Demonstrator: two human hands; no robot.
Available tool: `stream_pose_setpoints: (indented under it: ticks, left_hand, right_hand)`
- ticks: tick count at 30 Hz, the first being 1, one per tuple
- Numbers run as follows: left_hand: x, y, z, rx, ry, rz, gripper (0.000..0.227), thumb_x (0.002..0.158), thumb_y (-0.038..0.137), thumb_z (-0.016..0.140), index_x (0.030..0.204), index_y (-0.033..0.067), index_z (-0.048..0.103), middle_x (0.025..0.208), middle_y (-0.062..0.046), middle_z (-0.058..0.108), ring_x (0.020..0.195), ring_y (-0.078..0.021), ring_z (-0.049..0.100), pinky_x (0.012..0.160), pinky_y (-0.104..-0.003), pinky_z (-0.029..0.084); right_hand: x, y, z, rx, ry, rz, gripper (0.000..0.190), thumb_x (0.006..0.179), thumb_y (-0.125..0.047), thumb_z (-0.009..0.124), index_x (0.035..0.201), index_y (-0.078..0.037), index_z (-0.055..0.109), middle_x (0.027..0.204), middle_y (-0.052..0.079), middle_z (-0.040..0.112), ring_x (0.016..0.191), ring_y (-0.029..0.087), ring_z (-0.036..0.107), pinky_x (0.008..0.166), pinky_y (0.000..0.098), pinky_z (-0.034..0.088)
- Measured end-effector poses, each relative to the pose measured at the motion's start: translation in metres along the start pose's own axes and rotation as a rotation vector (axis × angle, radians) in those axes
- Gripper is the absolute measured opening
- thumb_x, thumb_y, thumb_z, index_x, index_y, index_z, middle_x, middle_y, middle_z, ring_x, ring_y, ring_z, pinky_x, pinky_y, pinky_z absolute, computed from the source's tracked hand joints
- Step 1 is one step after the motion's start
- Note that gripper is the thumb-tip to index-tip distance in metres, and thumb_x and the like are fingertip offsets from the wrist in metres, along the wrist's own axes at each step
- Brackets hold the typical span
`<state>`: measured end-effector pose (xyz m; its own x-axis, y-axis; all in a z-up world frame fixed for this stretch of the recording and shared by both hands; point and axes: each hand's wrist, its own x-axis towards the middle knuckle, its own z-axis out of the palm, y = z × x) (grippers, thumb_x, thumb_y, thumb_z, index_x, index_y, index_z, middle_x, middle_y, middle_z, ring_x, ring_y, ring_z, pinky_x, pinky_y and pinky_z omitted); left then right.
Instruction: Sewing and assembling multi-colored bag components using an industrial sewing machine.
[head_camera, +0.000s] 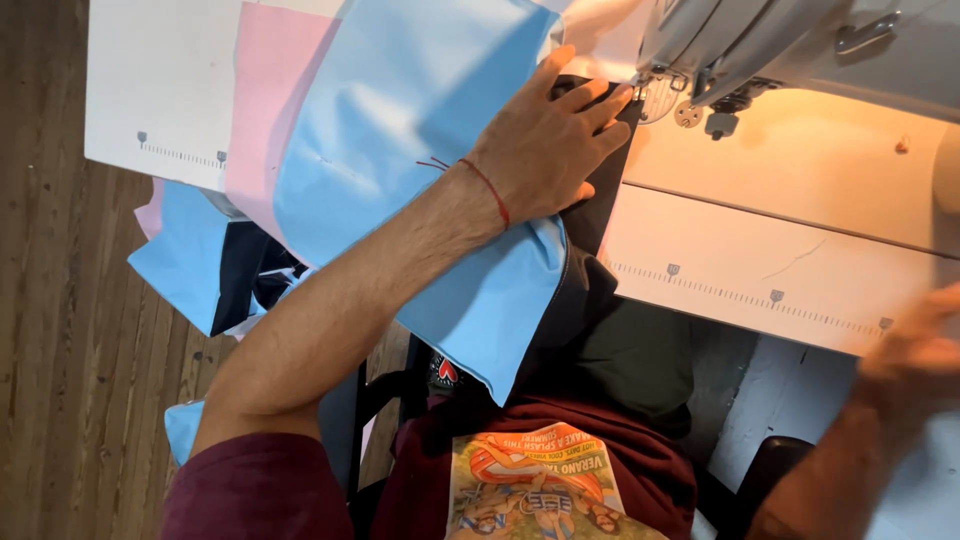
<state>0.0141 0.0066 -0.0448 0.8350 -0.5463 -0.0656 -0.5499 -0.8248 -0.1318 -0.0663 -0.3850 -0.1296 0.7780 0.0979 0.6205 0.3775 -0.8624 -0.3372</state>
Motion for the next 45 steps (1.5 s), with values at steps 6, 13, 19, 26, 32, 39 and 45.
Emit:
stream_pose_setpoints:
  ticks: [6, 13, 19, 26, 32, 39, 45]
  left_hand:
    - [0.002, -0.002, 0.005, -0.031, 0.027, -0.007, 0.067, 0.079, 0.049, 0.081, 0.134, 0.0154, 0.064, 0.15, -0.008, 0.056, 0.138, -0.0237, 0.049, 0.121, -0.055, 0.016]
    - [0.009, -0.008, 0.012, -0.07, 0.08, -0.017, 0.07, 0.078, 0.052, 0.082, 0.132, 0.0123, 0.064, 0.15, -0.01, 0.055, 0.138, -0.0228, 0.049, 0.121, -0.056, 0.016]
    - [0.015, -0.019, 0.011, -0.094, 0.078, 0.011, 0.075, 0.076, 0.051, 0.084, 0.136, 0.0101, 0.063, 0.147, -0.007, 0.057, 0.138, -0.0207, 0.049, 0.122, -0.056, 0.015]
    - [0.022, -0.03, 0.004, -0.065, 0.13, 0.056, 0.075, 0.078, 0.053, 0.085, 0.132, 0.0058, 0.064, 0.137, -0.006, 0.064, 0.136, -0.021, 0.052, 0.116, -0.056, 0.026]
    - [0.03, -0.038, -0.007, -0.119, 0.159, 0.068, 0.072, 0.074, 0.047, 0.088, 0.132, 0.0138, 0.062, 0.12, 0.003, 0.069, 0.125, -0.0182, 0.057, 0.109, -0.055, 0.033]
    - [0.031, -0.045, -0.002, -0.208, 0.241, 0.104, 0.072, 0.073, 0.041, 0.088, 0.134, 0.0137, 0.062, 0.116, 0.004, 0.07, 0.119, -0.0187, 0.058, 0.107, -0.057, 0.032]
    - [0.006, -0.007, -0.067, -0.119, -0.066, 0.097, 0.044, 0.099, 0.055, 0.062, 0.106, 0.0128, 0.073, 0.099, -0.006, 0.07, 0.109, -0.0203, 0.064, 0.127, -0.06, 0.02]
  right_hand:
    - [0.006, -0.069, 0.009, 0.058, -0.006, -0.018, 0.028, 0.11, 0.007, 0.055, 0.137, 0.006, 0.053, 0.132, 0.019, 0.059, 0.117, 0.032, 0.063, 0.102, 0.0374, 0.058]
    - [-0.006, -0.104, 0.018, 0.412, -0.085, 0.142, 0.021, 0.107, 0.009, 0.069, 0.125, 0.003, 0.062, 0.111, 0.014, 0.061, 0.099, 0.024, 0.06, 0.084, 0.0316, 0.054]
    - [-0.021, -0.098, 0.018, 0.527, -0.103, 0.247, 0.021, 0.109, 0.012, 0.069, 0.126, 0.0, 0.063, 0.115, 0.013, 0.063, 0.09, 0.018, 0.062, 0.078, 0.0251, 0.054]
    - [-0.021, -0.101, 0.015, 0.482, -0.118, 0.251, 0.023, 0.106, 0.012, 0.071, 0.124, -0.001, 0.065, 0.119, 0.013, 0.068, 0.087, 0.014, 0.06, 0.067, 0.0226, 0.043]
    - [-0.01, -0.12, 0.007, 0.467, -0.147, 0.297, 0.021, 0.105, 0.009, 0.073, 0.12, -0.003, 0.067, 0.114, 0.01, 0.069, 0.088, 0.011, 0.064, 0.062, 0.0221, 0.037]
    - [-0.013, -0.152, 0.003, 0.791, -0.328, 0.466, 0.022, 0.099, 0.003, 0.068, 0.121, -0.001, 0.067, 0.1, 0.008, 0.071, 0.088, 0.007, 0.069, 0.074, 0.0202, 0.052]
    - [-0.055, -0.159, 0.035, 0.982, -0.49, 0.678, 0.02, 0.102, -0.01, 0.06, 0.118, 0.003, 0.065, 0.107, 0.006, 0.071, 0.104, 0.015, 0.07, 0.092, 0.0272, 0.055]
